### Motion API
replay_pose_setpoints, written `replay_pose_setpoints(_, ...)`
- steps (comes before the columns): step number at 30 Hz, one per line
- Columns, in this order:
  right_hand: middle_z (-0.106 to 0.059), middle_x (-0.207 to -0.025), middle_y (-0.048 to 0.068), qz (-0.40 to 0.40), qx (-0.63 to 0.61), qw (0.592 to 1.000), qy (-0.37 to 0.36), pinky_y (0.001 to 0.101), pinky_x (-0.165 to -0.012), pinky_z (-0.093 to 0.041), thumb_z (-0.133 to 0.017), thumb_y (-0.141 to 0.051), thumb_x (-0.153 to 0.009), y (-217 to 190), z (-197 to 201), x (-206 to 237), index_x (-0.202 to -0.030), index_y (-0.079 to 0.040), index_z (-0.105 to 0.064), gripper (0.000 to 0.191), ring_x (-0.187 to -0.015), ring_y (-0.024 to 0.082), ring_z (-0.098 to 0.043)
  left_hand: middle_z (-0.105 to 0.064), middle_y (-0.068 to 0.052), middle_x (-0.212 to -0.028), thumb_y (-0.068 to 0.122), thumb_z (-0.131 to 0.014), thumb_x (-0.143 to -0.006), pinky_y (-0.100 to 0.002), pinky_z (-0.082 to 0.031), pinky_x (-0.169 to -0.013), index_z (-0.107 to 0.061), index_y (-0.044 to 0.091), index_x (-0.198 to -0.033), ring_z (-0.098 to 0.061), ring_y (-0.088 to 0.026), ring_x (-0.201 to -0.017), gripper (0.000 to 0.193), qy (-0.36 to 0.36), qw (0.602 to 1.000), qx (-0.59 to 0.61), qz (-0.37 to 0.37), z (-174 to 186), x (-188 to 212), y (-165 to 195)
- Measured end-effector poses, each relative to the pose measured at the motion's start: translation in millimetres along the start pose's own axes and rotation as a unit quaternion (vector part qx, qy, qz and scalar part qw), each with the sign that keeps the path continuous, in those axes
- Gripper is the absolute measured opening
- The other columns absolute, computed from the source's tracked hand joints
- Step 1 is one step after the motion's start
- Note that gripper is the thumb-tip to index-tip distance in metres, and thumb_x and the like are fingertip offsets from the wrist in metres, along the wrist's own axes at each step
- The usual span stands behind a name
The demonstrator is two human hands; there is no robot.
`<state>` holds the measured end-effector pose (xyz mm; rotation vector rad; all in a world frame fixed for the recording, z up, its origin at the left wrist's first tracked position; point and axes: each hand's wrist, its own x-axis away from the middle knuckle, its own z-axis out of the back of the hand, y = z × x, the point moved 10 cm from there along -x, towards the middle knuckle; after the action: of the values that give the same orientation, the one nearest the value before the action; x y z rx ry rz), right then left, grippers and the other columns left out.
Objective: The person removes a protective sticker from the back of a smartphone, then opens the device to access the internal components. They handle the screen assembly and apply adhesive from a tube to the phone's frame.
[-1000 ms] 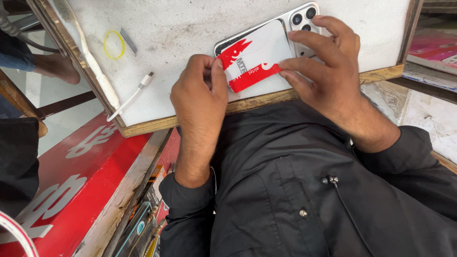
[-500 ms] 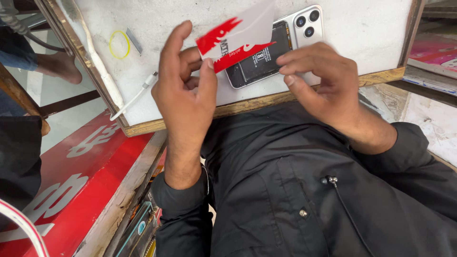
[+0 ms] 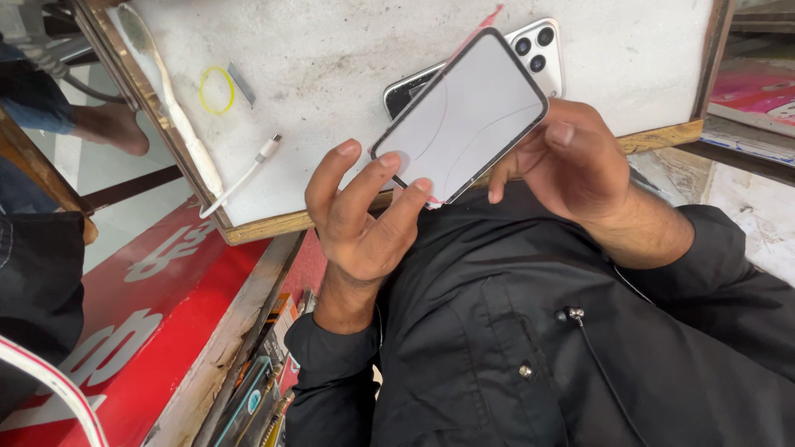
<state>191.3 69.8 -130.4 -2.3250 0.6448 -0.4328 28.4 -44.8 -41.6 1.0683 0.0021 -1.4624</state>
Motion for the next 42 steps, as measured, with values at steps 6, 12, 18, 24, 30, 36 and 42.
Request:
replay_pose_setpoints(6,-0.067,-0.117,0.030,-0.002,0.076,0.995,0.071,0.0390,-0.071,-0.065,-0.047,-0.014,-0.116,4,4,1,-0.129,0.013,-0.058,0.032,-0.097,0.030,-0.073,-0.050,-0.012,-0.141,0.002,-0.083,-0.097,-0.044,-0.047,-0.119,-0.071,0.017,-0.122,-0.042,-0.033,-0.140,0.031,0.021,1.000,0.012,0.017,0,1,-5)
replay_pose_setpoints(12,-0.070,-0.109,0.030,0.023,0.078,0.994,0.072,0.0362,-0.069,-0.065,-0.047,-0.018,-0.118,-2,6,2,-0.123,0.012,-0.060,0.033,-0.093,0.030,-0.076,-0.071,-0.014,-0.118,0.007,-0.059,-0.109,-0.031,-0.057,-0.096,-0.058,-0.006,-0.132,-0.068,-0.018,-0.105,0.027,-0.003,0.784,0.443,0.436,-44,44,-56)
replay_pose_setpoints(18,-0.070,-0.109,0.029,0.047,0.111,0.989,0.080,0.0358,-0.068,-0.066,-0.048,-0.020,-0.119,-6,6,3,-0.124,0.011,-0.060,0.034,-0.093,0.030,-0.076,-0.073,-0.013,-0.112,0.008,-0.057,-0.111,-0.030,-0.060,-0.092,-0.061,-0.006,-0.121,-0.070,-0.014,-0.099,0.018,-0.070,0.730,0.528,0.428,-62,53,-40)
replay_pose_setpoints(24,-0.070,-0.109,0.028,0.072,0.154,0.983,0.076,0.0355,-0.068,-0.065,-0.048,-0.021,-0.118,-7,5,6,-0.128,0.008,-0.060,0.033,-0.094,0.031,-0.076,-0.074,-0.016,-0.103,0.006,-0.057,-0.111,-0.028,-0.059,-0.080,-0.063,-0.007,-0.113,-0.071,-0.014,-0.088,0.014,-0.067,0.712,0.520,0.468,-70,61,-47)
replay_pose_setpoints(30,-0.070,-0.108,0.027,0.117,0.186,0.973,0.071,0.0346,-0.067,-0.065,-0.048,-0.022,-0.119,-12,5,10,-0.123,0.006,-0.062,0.031,-0.093,0.030,-0.076,-0.074,-0.019,-0.103,0.001,-0.058,-0.107,-0.029,-0.061,-0.077,-0.059,-0.006,-0.114,-0.072,-0.016,-0.086,0.011,-0.065,0.693,0.547,0.466,-75,57,-46)
replay_pose_setpoints(36,-0.070,-0.109,0.024,0.152,0.230,0.959,0.058,0.0355,-0.069,-0.066,-0.049,-0.027,-0.118,-12,2,13,-0.128,0.003,-0.062,0.034,-0.096,0.028,-0.075,-0.073,-0.018,-0.100,-0.002,-0.059,-0.106,-0.032,-0.062,-0.075,-0.059,-0.005,-0.114,-0.074,-0.019,-0.086,0.009,-0.025,0.643,0.591,0.487,-83,57,-49)
replay_pose_setpoints(42,-0.070,-0.112,0.024,0.159,0.242,0.956,0.044,0.0376,-0.076,-0.067,-0.057,-0.023,-0.114,-7,1,17,-0.127,0.002,-0.063,0.029,-0.098,0.028,-0.075,-0.071,-0.012,-0.096,0.000,-0.062,-0.107,-0.029,-0.061,-0.078,-0.062,-0.003,-0.117,-0.069,-0.013,-0.085,0.011,-0.007,0.711,0.540,0.450,-70,40,-49)
